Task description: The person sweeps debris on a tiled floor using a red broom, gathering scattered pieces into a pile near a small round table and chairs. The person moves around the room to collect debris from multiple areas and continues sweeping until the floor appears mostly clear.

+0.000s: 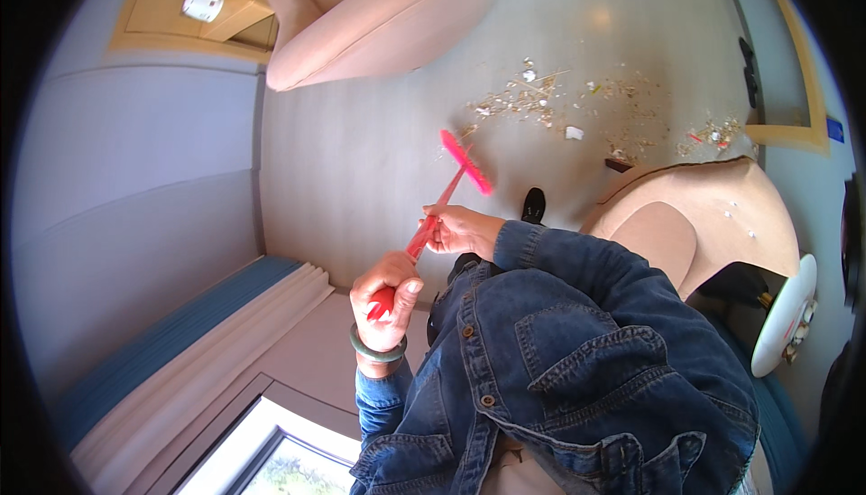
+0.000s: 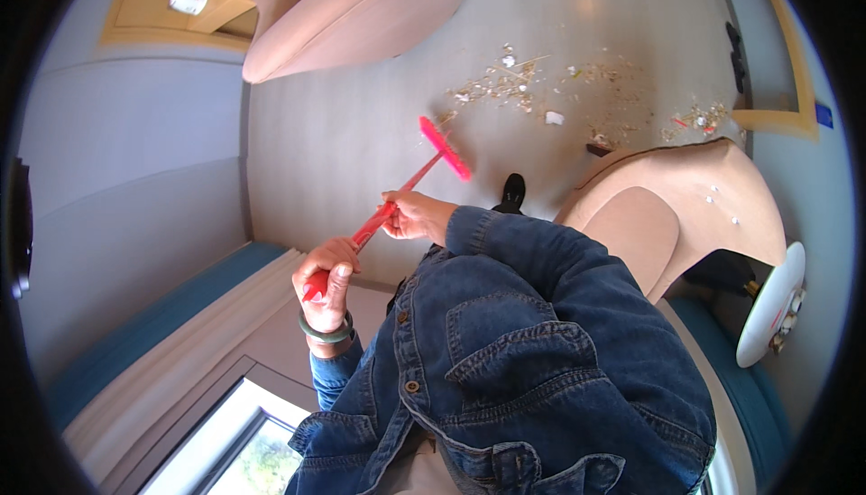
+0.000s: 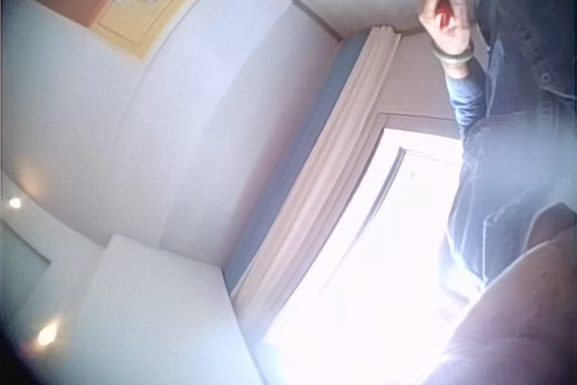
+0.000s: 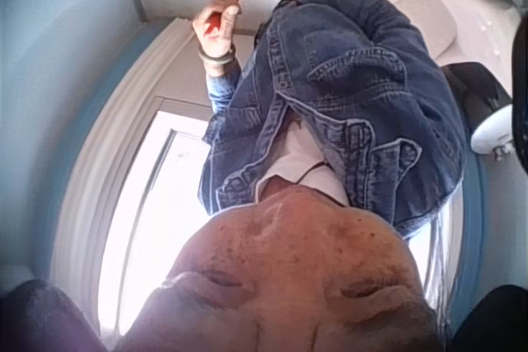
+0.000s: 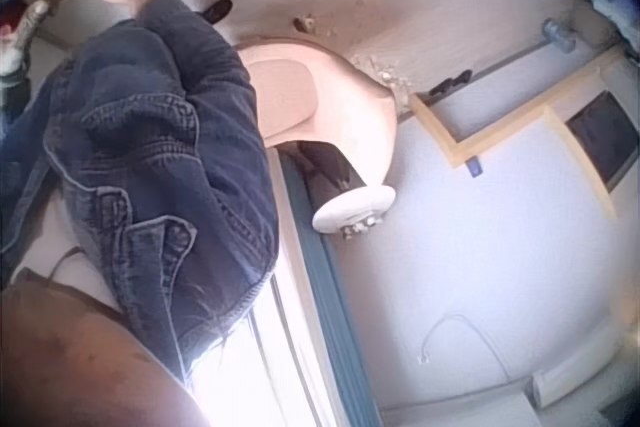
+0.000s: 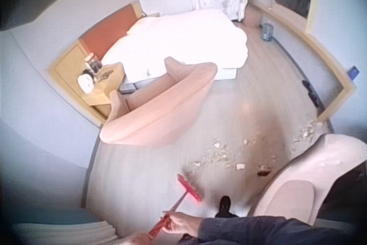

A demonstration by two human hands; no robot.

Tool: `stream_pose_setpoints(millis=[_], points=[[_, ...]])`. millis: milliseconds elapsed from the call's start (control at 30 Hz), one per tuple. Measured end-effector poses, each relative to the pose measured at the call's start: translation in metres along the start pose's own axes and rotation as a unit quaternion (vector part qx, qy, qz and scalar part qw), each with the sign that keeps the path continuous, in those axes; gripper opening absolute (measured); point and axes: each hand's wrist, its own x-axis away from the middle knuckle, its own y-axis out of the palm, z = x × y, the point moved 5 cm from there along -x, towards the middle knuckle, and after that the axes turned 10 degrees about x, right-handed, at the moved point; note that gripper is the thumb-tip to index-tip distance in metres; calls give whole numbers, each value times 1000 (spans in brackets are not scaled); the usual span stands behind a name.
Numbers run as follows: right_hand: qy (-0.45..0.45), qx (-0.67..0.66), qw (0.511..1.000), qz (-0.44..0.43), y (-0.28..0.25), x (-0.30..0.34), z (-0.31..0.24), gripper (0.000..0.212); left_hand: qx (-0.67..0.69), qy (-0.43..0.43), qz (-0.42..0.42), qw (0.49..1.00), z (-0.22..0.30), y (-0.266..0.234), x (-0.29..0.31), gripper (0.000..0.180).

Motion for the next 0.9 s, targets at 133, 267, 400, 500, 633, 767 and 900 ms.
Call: stream_pose_setpoints(millis=[133,267,400,500,633,767,900], points=[[1,-37,998,-44,32,-49,21,11,-113,-62,11,992,-10,-24,0,8],[-121,2,991,-60,24,-80,16,12,-178,-123,29,976,-53,-34,-20,11],[-293,131,945,-57,3,-73,-15,16,-168,-113,-6,979,-88,-13,-53,12],[-333,165,925,-73,-14,-44,-44,15,-134,-96,-42,985,-99,20,-77,12],[-346,175,917,-95,-32,2,-83,14,-118,-111,-95,982,-104,57,-103,12],[-429,237,871,-36,-59,40,-117,13,-62,-100,-127,985,-102,93,-126,12],[-528,342,775,63,-80,67,-133,13,-54,-99,-131,985,-94,114,-131,15]])
